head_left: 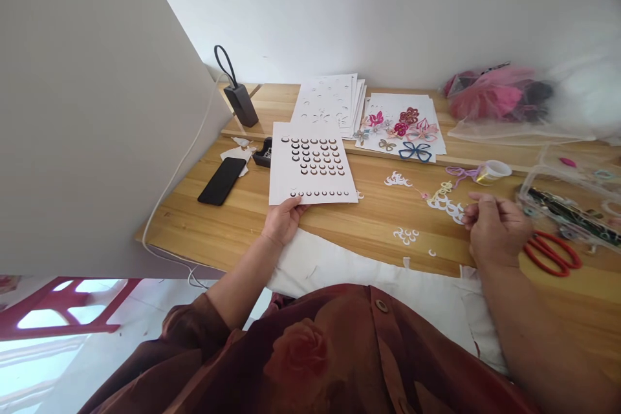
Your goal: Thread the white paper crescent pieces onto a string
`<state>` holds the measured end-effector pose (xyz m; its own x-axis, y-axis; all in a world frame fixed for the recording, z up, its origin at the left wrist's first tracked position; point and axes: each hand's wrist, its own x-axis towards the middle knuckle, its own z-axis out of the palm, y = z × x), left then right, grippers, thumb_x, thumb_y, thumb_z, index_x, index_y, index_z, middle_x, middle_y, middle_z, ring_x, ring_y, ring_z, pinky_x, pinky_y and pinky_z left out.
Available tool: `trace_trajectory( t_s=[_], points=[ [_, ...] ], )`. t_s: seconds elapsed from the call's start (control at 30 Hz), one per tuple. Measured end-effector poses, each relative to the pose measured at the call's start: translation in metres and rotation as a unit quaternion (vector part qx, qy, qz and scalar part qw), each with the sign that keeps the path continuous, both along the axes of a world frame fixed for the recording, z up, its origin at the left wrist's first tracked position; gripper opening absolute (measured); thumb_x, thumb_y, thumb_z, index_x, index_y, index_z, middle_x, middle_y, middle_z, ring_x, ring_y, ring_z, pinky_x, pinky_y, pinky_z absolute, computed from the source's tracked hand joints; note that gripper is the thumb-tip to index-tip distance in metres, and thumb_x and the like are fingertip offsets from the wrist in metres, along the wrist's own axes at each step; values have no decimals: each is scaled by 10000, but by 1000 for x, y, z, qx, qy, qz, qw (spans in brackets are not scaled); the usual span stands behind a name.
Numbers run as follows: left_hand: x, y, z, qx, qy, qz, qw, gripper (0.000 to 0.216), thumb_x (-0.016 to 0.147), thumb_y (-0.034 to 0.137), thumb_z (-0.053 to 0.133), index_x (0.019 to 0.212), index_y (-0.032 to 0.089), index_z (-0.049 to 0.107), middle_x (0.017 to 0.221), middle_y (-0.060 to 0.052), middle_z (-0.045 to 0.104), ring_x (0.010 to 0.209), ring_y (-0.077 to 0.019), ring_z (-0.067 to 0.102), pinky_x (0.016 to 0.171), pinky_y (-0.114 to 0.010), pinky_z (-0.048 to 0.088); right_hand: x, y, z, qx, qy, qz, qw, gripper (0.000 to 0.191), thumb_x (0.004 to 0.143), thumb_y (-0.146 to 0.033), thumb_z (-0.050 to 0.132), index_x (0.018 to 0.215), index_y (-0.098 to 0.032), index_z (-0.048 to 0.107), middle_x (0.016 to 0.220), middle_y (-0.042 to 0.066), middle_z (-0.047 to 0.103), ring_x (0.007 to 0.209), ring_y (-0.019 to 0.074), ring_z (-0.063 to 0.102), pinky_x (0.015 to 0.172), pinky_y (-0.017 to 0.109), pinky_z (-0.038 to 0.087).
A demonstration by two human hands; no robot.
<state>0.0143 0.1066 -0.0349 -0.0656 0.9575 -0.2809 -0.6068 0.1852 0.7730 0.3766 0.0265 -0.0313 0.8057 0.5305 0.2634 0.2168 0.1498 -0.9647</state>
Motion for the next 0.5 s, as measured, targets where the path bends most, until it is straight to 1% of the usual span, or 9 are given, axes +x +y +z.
trace_trajectory(
  t_s=[0.13, 0.23, 0.33, 0.4, 0.5],
  points=[
    [-1, 0, 0, 6, 7, 2, 1000, 688, 708, -7, 731, 1346, 241, 663, 1339, -100, 750, 1141, -271, 736, 796, -300, 648, -1, 0, 0, 2, 1, 5, 1000, 220, 786, -376, 712, 806, -161, 752, 532, -20, 566, 425, 101, 464, 410, 239, 314],
    [-2, 1, -1, 8, 11, 9, 1000, 673, 699, -17, 722, 1312, 257, 678, 1330, -83, 757, 1169, -271, 729, 826, -308, 653, 0, 1, -2, 4, 0, 12, 1000, 225, 799, -378, 700, 816, -158, 742, 534, -35, 568, 422, 95, 462, 416, 232, 324],
    [-2, 3, 0, 14, 14, 20, 1000, 684, 675, -39, 705, 1285, 270, 689, 1318, -68, 763, 1218, -271, 714, 863, -312, 656, 3, 2, -4, 2, -6, 12, 1000, 271, 832, -431, 678, 826, -165, 730, 535, -54, 562, 418, 94, 460, 423, 227, 343],
    [-2, 3, 1, 19, 17, 23, 999, 690, 663, -46, 695, 1271, 281, 695, 1319, -62, 762, 1230, -267, 710, 847, -298, 657, 6, 3, -6, -1, -12, 15, 1000, 282, 853, -449, 667, 824, -173, 719, 523, -68, 546, 414, 94, 454, 428, 225, 351],
    [-2, 4, 1, 34, 26, 25, 999, 691, 659, -49, 680, 1259, 292, 698, 1314, -56, 763, 1233, -263, 710, 834, -291, 659, 7, 5, -7, 12, -28, 22, 999, 250, 895, -419, 646, 828, -185, 703, 515, -78, 540, 410, 94, 454, 436, 223, 355]
  ],
)
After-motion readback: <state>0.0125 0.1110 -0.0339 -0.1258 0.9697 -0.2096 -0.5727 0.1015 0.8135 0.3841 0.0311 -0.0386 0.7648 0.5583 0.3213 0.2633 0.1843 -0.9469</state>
